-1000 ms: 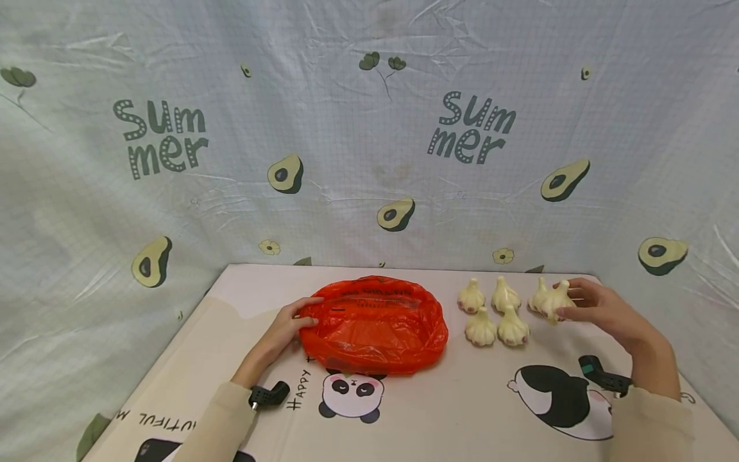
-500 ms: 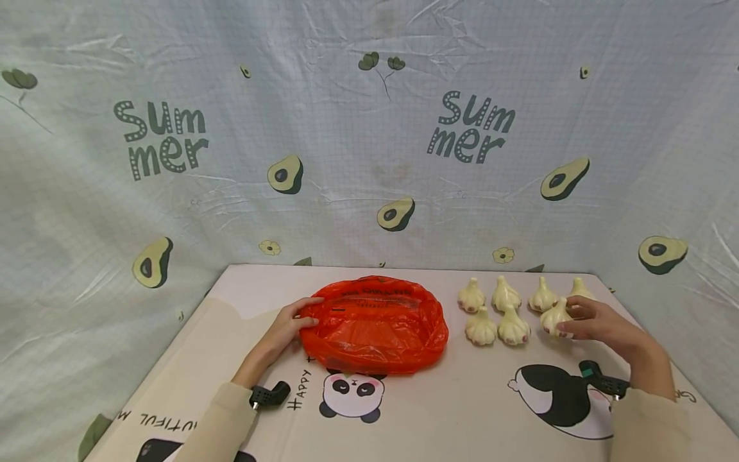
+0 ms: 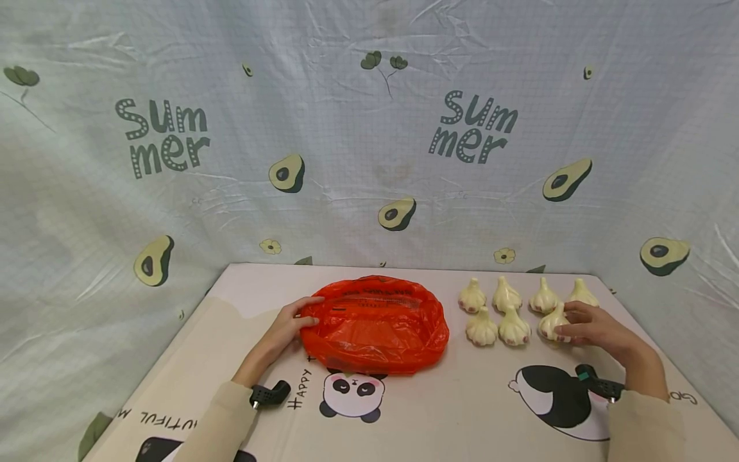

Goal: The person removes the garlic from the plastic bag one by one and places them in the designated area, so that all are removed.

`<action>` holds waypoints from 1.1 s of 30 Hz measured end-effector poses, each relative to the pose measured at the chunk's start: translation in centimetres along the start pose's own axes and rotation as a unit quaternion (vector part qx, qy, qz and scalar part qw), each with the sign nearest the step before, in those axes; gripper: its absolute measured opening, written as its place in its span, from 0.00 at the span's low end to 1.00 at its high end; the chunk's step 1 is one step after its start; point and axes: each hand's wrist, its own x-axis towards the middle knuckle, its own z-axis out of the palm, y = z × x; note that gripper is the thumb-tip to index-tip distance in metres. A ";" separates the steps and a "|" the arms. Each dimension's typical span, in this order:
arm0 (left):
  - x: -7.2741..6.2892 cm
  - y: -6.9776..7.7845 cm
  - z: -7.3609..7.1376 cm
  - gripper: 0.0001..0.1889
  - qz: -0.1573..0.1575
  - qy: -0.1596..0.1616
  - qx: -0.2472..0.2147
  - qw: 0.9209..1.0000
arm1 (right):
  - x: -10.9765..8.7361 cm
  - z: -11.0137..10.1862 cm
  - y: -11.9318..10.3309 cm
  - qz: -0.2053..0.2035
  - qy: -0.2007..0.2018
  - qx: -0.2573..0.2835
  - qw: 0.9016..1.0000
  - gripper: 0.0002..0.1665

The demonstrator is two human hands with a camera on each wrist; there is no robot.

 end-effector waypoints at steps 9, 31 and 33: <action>-0.1 0.0 0.0 0.27 -0.001 -0.001 0.002 1.000 | 0.2 0.1 0.4 -0.001 0.003 -0.019 1.000 0.50; 0.1 0.0 0.0 0.27 0.004 -0.005 0.001 1.000 | 0.0 -0.2 0.3 -0.001 -0.005 -0.020 1.000 0.52; 0.1 0.0 0.0 0.27 0.006 -0.005 0.002 1.000 | 0.0 -0.2 0.3 -0.003 -0.004 -0.019 1.000 0.49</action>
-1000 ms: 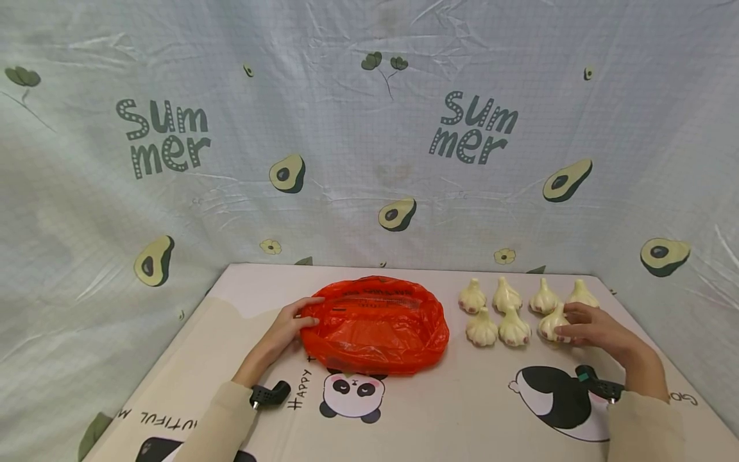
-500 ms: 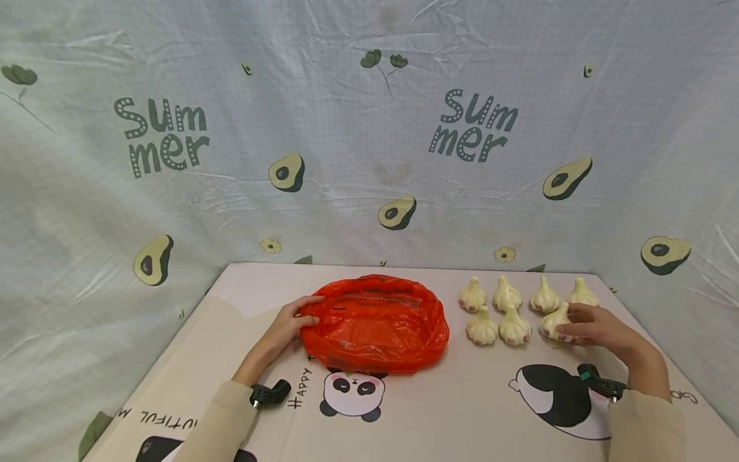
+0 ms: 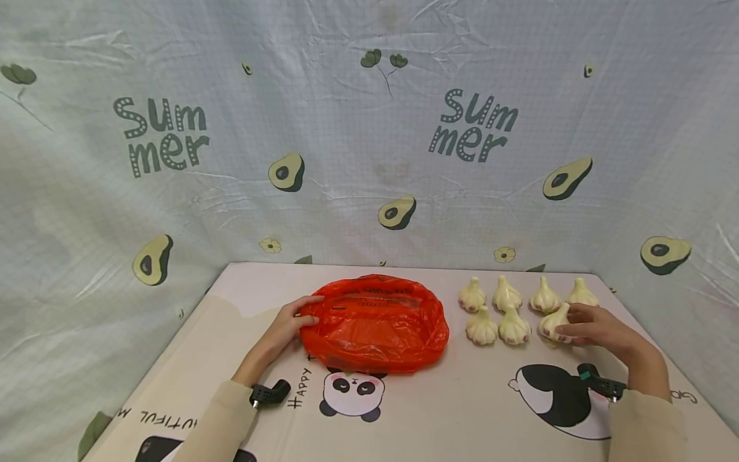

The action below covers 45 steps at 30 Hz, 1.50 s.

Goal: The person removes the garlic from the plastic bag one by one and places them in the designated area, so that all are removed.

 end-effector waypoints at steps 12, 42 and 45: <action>0.1 0.1 0.0 0.27 -0.001 0.003 0.002 1.000 | -1.2 -1.2 -0.8 -0.008 0.024 -0.032 0.999 0.44; -0.1 0.0 0.0 0.27 -0.001 -0.001 0.000 1.000 | -2.9 -2.4 -4.1 -0.037 0.104 -0.071 0.991 0.39; -0.1 -0.1 -0.1 0.27 0.004 -0.005 -0.002 1.000 | -2.9 -2.4 -4.6 -0.047 0.107 -0.072 0.991 0.37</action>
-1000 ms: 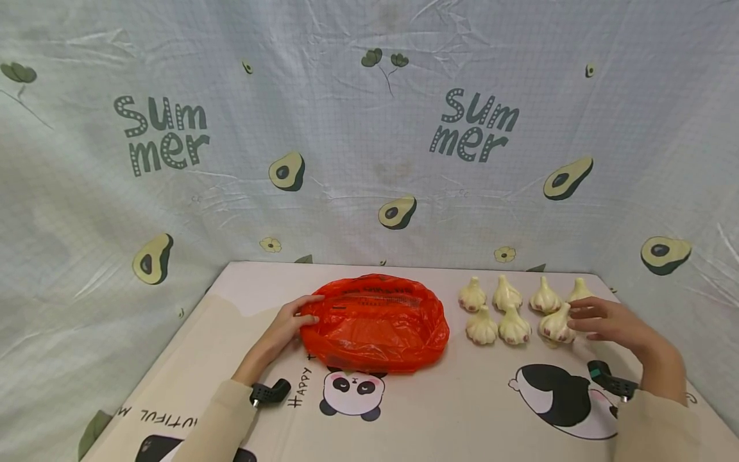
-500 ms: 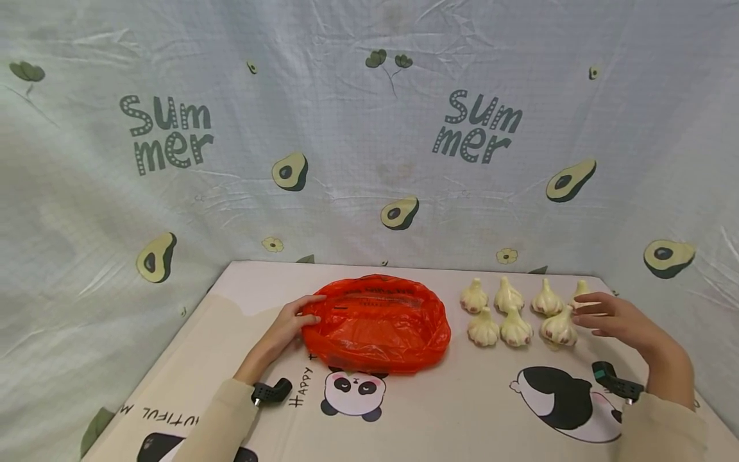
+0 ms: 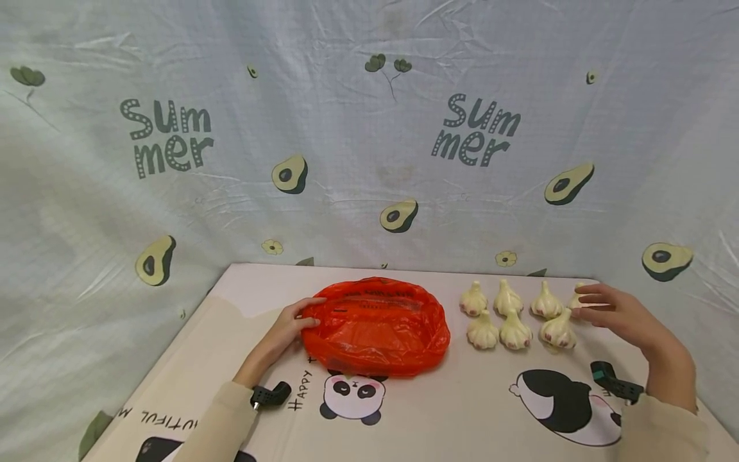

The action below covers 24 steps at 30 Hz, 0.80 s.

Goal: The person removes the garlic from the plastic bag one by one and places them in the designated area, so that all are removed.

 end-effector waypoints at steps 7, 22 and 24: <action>-0.1 0.0 0.0 0.27 0.011 -0.004 0.001 1.000 | 0.1 0.1 -1.1 -0.005 -0.001 -0.004 1.000 0.37; -0.4 0.2 -0.6 0.26 0.019 0.004 -0.029 0.999 | 0.3 0.0 -2.7 -0.012 -0.001 -0.004 1.000 0.39; -0.3 0.4 -0.6 0.27 0.011 0.005 -0.035 0.999 | 0.4 0.1 -3.0 -0.017 -0.001 -0.006 1.000 0.38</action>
